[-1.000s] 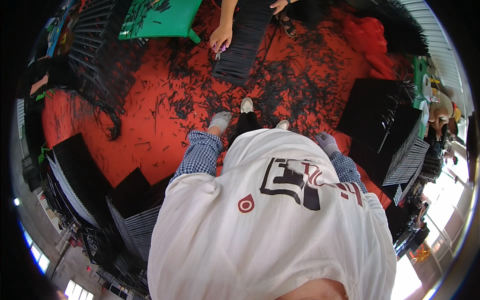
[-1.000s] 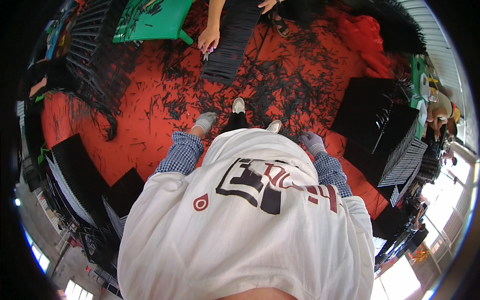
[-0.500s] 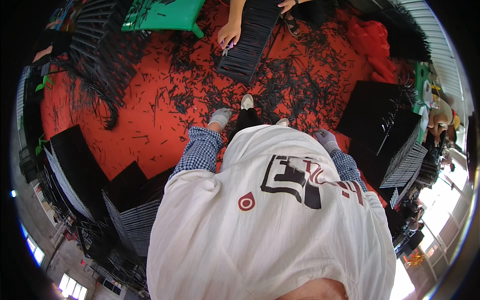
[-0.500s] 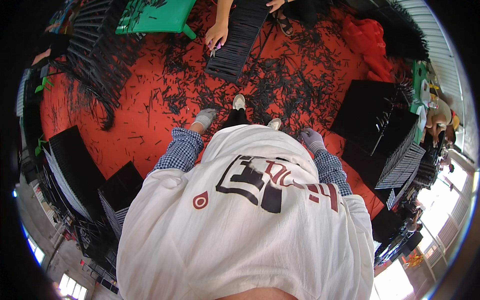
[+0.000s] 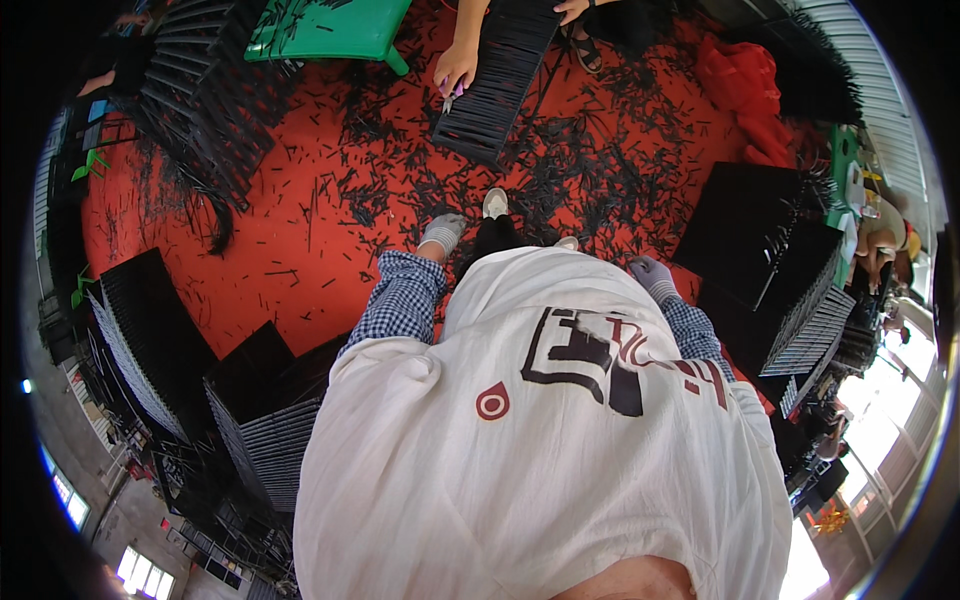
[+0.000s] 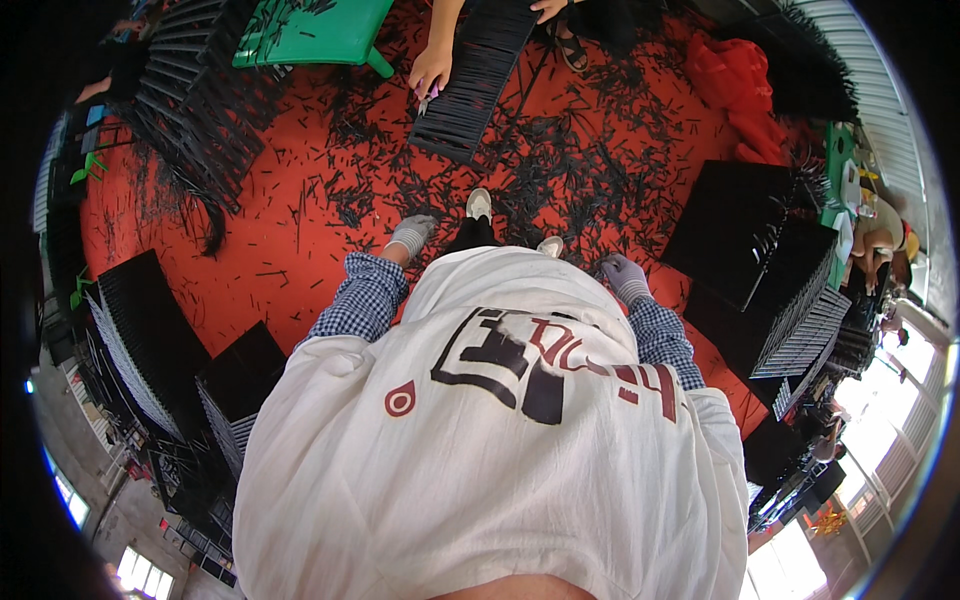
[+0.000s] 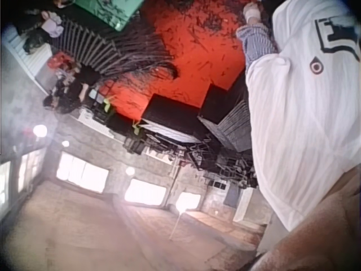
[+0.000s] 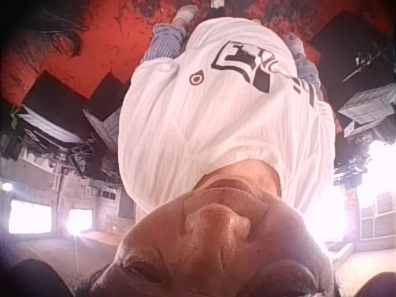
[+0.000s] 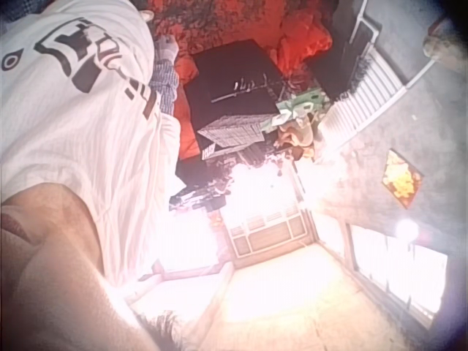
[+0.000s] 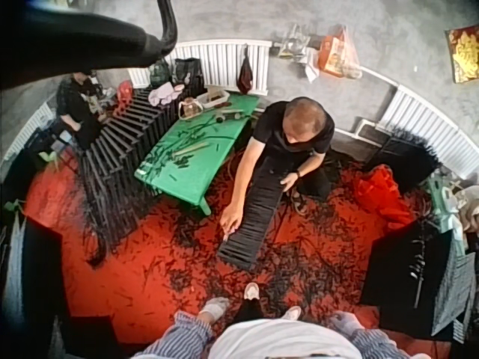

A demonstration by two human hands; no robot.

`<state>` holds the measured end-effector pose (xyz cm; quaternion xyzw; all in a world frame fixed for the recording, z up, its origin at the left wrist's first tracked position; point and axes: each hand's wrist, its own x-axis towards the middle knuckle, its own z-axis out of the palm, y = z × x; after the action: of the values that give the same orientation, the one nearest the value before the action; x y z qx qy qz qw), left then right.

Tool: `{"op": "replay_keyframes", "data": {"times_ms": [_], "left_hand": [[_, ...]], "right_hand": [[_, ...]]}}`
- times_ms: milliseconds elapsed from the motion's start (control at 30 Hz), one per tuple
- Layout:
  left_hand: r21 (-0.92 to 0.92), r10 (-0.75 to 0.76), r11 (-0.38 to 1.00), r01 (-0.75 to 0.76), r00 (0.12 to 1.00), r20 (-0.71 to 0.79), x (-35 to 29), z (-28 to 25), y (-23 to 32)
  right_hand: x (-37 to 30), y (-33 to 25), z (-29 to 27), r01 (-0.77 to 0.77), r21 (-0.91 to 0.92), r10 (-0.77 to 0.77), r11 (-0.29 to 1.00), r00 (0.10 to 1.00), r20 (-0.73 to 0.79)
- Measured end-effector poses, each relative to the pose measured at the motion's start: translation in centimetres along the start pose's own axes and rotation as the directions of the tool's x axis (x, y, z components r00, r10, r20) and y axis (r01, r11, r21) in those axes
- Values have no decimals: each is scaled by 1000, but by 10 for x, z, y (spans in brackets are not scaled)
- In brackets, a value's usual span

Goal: The person handles woven furniture frames, then weaves plastic wicker strips onto a metal frame by hand, securing the strips with a pneumatic staple gun and trimming them with pliers.

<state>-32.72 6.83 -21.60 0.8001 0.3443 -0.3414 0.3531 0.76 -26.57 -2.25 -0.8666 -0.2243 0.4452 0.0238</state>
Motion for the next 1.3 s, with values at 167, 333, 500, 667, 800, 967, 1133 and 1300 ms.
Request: {"op": "replay_keyframes", "data": {"times_ms": [167,333,500,667,800,967,1133,1300], "left_hand": [[-477,-121,863,165,985,122,4,-12,7],[-533,-174,806,257,964,203,-14,-28,19],[-412,-131,902,128,991,21,-27,-24,3],[-341,-106,932,125,992,73,-35,-57,29],[235,334,922,-307,938,-88,-7,-66,24],[376,501,817,-437,861,-87,0,-59,12],[-202,-18,979,29,998,55,29,-51,-47],[-697,-249,707,122,965,-84,46,-76,2]], "right_hand": [[3,11,6,-10,35,11,999,1000,-12],[-4,10,10,-21,27,22,999,1000,-20],[-3,3,12,-9,19,10,1000,1000,-12],[-4,-6,5,0,45,2,999,999,-46],[-5,-9,-6,-23,120,31,992,997,-65],[10,-2,12,-2,-56,-4,998,995,-99],[4,-37,8,-65,99,70,993,997,-45],[3,-18,19,-172,136,170,976,985,27]]}}
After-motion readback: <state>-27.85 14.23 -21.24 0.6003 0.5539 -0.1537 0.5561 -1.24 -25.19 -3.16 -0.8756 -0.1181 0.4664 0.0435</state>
